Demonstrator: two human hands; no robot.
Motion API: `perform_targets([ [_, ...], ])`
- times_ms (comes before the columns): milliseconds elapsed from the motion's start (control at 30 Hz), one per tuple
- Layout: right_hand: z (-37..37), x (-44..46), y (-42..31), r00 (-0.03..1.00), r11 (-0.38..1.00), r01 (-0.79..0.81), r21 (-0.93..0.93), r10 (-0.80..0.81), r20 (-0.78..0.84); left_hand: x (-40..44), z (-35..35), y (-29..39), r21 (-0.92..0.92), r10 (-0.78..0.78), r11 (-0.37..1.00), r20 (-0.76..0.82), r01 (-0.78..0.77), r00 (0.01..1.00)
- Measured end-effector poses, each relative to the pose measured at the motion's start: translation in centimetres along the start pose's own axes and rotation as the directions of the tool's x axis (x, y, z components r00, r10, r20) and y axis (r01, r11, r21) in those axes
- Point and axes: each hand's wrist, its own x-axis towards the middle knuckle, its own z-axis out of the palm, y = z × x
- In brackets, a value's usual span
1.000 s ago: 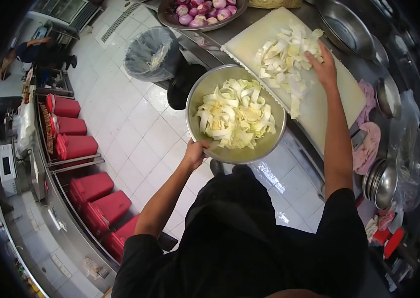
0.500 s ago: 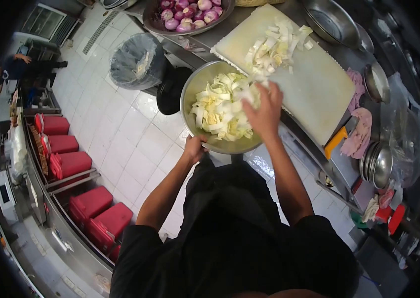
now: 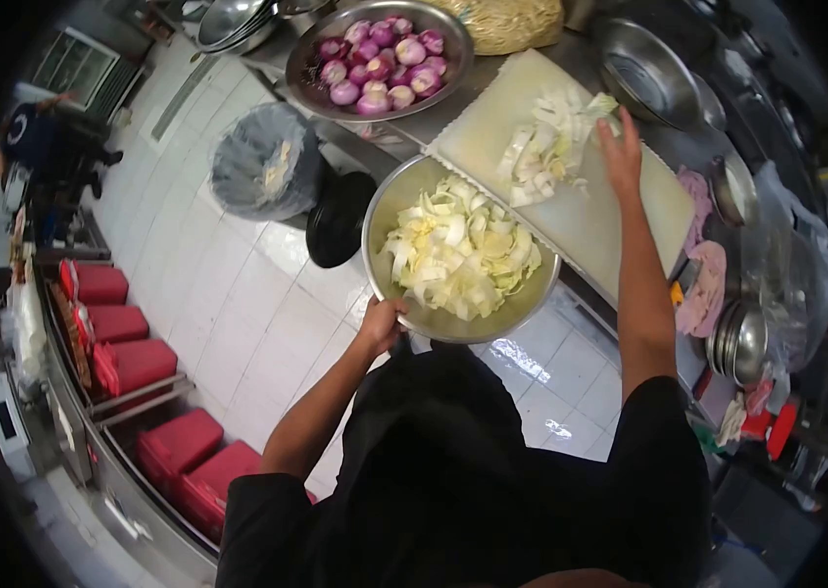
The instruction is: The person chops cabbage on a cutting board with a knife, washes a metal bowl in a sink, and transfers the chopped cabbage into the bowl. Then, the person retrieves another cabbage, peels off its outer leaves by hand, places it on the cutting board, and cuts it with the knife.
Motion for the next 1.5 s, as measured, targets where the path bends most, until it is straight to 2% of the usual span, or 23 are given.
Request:
perform_targets([
  [100, 1.8, 2.0, -0.3, 0.973, 0.988, 0.075, 0.132, -0.101, 0.209, -0.7, 0.9, 0.6, -0.011, 0.012, 1.0, -0.014, -0.012, 1.0],
  [133, 2.3, 1.7, -1.4, 0.944, 0.978, -0.002, 0.207, -0.067, 0.323, -0.8, 1.3, 0.7, -0.018, 0.02, 1.0, -0.052, -0.021, 0.998],
  [233, 3.8, 0.9, -0.4, 0.913, 0.982, 0.175, -0.076, -0.133, 0.386, -0.2, 1.1, 1.1, 0.004, -0.004, 1.0, -0.047, 0.004, 0.999],
  [333, 3.7, -1.0, -1.9, 0.884, 0.989, 0.098, 0.106, -0.136, 0.448, 0.8, 0.8, 1.3, 0.04, -0.012, 0.999, -0.069, 0.015, 0.998],
  [433, 3.5, -4.8, -4.8, 0.902, 0.971, -0.052, 0.232, -0.054, 0.429, 0.9, 1.7, 2.3, 0.026, -0.023, 0.999, -0.087, 0.026, 0.996],
  [467, 4.1, -6.1, -4.1, 0.914, 0.979, -0.005, 0.205, -0.078, 0.398, 0.6, 2.0, 2.8, 0.024, -0.018, 1.0, -0.073, 0.019, 0.997],
  [567, 3.9, -10.0, -9.1, 0.928, 0.992, 0.004, 0.123, -0.049, 0.369, 1.2, 2.1, 3.3, 0.014, -0.005, 1.0, -0.027, 0.005, 1.0],
  [633, 4.8, -13.2, -11.2, 0.954, 0.979, 0.194, -0.069, -0.172, 0.245, 1.3, 2.2, 3.5, 0.019, 0.0, 1.0, -0.014, 0.0, 1.0],
  [700, 4.9, -15.9, -13.7, 0.942, 0.973, 0.23, -0.037, -0.212, 0.261, 1.0, 2.4, 4.1, 0.038, 0.007, 0.999, -0.024, -0.006, 1.0],
  [800, 4.6, -16.8, -14.5, 0.94, 0.974, 0.21, 0.089, -0.226, 0.254, 1.4, 1.7, 3.7, -0.012, 0.018, 1.0, 0.054, -0.018, 0.998],
  [867, 4.9, -14.1, -12.0, 0.982, 0.982, 0.12, 0.145, -0.139, 0.129, 1.2, 1.4, 3.4, 0.004, 0.008, 1.0, 0.05, -0.008, 0.999],
  [933, 5.2, -9.1, -11.4, 0.988, 0.987, 0.144, 0.065, -0.147, 0.052, 1.5, 0.9, 2.8, -0.003, -0.001, 1.0, 0.061, 0.002, 0.998],
  [1000, 7.0, -4.5, -9.1, 0.967, 0.965, 0.253, -0.07, -0.25, 0.047, 1.5, 0.4, 2.4, 0.015, 0.005, 1.0, 0.059, -0.006, 0.998],
  [1067, 8.5, -2.0, -6.6, 0.962, 0.979, 0.183, 0.091, -0.198, 0.191, 0.9, 0.7, 2.4, -0.009, 0.003, 1.0, 0.035, -0.003, 0.999],
  [1133, 9.8, -2.0, -7.0, 0.921, 0.972, 0.125, 0.201, -0.189, 0.34, 0.7, 0.8, 2.4, 0.009, 0.011, 1.0, 0.006, -0.011, 1.0],
  [1233, 9.4, -5.5, -8.6, 0.764, 0.905, 0.372, 0.204, -0.424, 0.486, 0.7, 1.0, 2.2, 0.037, 0.019, 0.999, -0.042, -0.018, 0.999],
  [1300, 8.1, -9.2, -12.2, 0.776, 0.937, 0.307, 0.169, -0.349, 0.525, 1.3, 0.6, 2.0, 0.081, 0.012, 0.997, -0.06, -0.007, 0.998],
  [1367, 7.6, -12.6, -14.3, 0.746, 0.893, 0.395, 0.216, -0.449, 0.492, 0.8, 1.0, 2.1, 0.006, 0.007, 1.0, -0.08, -0.007, 0.997],
  [1433, 6.8, -15.3, -15.2, 0.669, 0.902, 0.303, 0.309, -0.432, 0.605, 0.3, 1.5, 2.2, -0.034, -0.005, 0.999, -0.098, 0.001, 0.995],
  [1500, 6.7, -17.6, -15.1, 0.703, 0.95, 0.146, 0.275, -0.295, 0.647, -0.2, 1.5, 2.4, -0.049, -0.016, 0.999, -0.128, 0.01, 0.992],
])
